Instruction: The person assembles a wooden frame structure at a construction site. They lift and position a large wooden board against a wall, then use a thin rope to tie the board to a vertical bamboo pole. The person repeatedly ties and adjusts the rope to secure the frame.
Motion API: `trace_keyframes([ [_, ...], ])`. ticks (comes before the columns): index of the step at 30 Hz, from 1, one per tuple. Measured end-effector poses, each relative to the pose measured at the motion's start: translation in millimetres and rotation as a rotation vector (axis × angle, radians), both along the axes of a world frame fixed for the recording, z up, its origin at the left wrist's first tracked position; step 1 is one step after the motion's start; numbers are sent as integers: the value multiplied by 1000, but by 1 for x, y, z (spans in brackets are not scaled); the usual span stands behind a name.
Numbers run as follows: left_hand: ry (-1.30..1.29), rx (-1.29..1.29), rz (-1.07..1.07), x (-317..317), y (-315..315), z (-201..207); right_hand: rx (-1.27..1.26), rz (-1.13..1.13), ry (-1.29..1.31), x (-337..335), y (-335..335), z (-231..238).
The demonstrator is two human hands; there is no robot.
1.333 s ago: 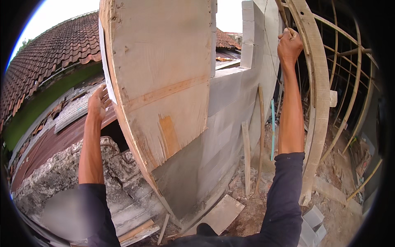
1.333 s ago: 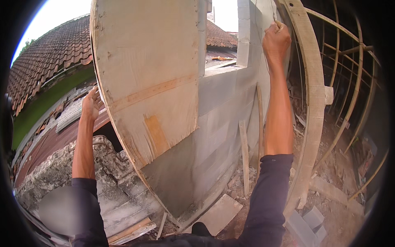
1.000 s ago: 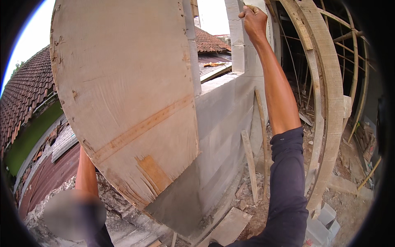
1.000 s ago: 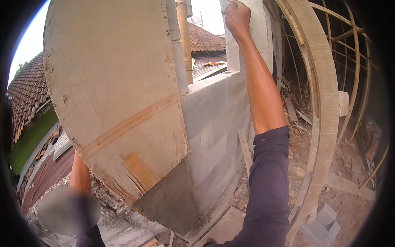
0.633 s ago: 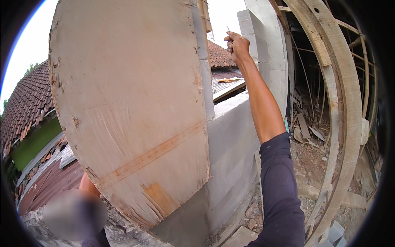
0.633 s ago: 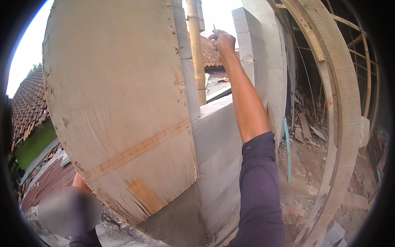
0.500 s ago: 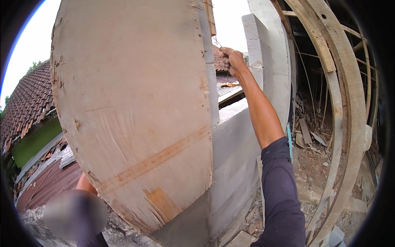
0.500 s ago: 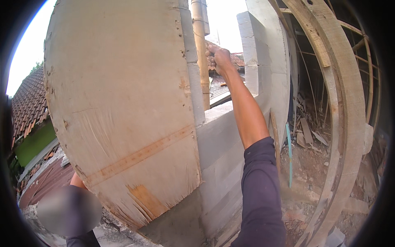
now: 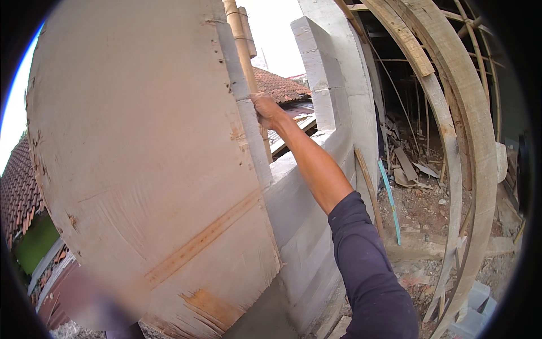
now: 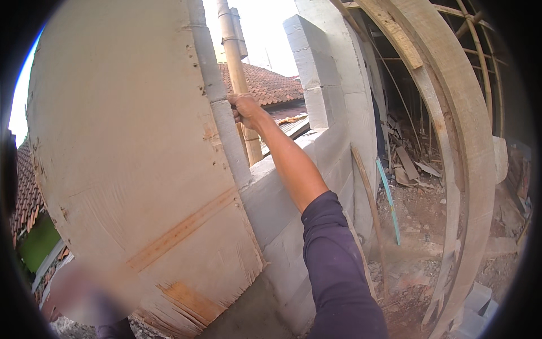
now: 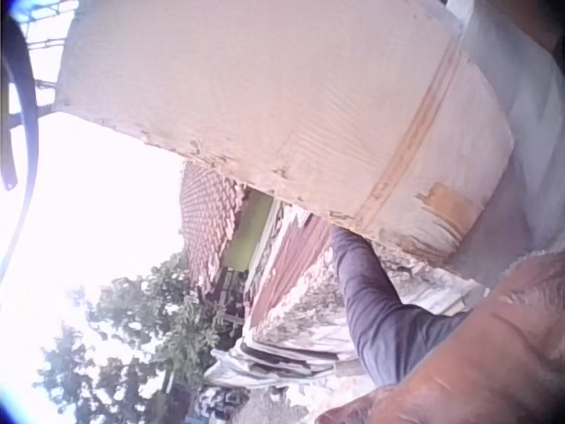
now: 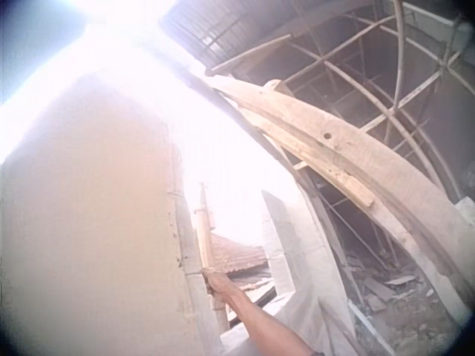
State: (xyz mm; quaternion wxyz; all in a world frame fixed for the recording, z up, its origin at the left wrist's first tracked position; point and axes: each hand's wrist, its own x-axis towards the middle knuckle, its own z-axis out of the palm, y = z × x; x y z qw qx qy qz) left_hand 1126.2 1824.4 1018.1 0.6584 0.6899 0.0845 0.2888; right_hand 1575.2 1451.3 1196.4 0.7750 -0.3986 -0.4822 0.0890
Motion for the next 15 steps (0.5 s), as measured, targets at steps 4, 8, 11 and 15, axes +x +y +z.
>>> trace_keyframes([
  [4, 30, 13, 34, -3, -1, -1, -197, -135, -112, -21, 10, -15],
  [8, 40, 39, 52, 1, -4, 7, -178, -89, -136, -4, 30, -24],
  [11, 48, 50, 70, 0, -5, 9, -170, -69, -126, -6, 37, -35],
  [15, 48, 56, 83, -2, -6, 10, -152, -54, -119, -11, 46, -41],
])
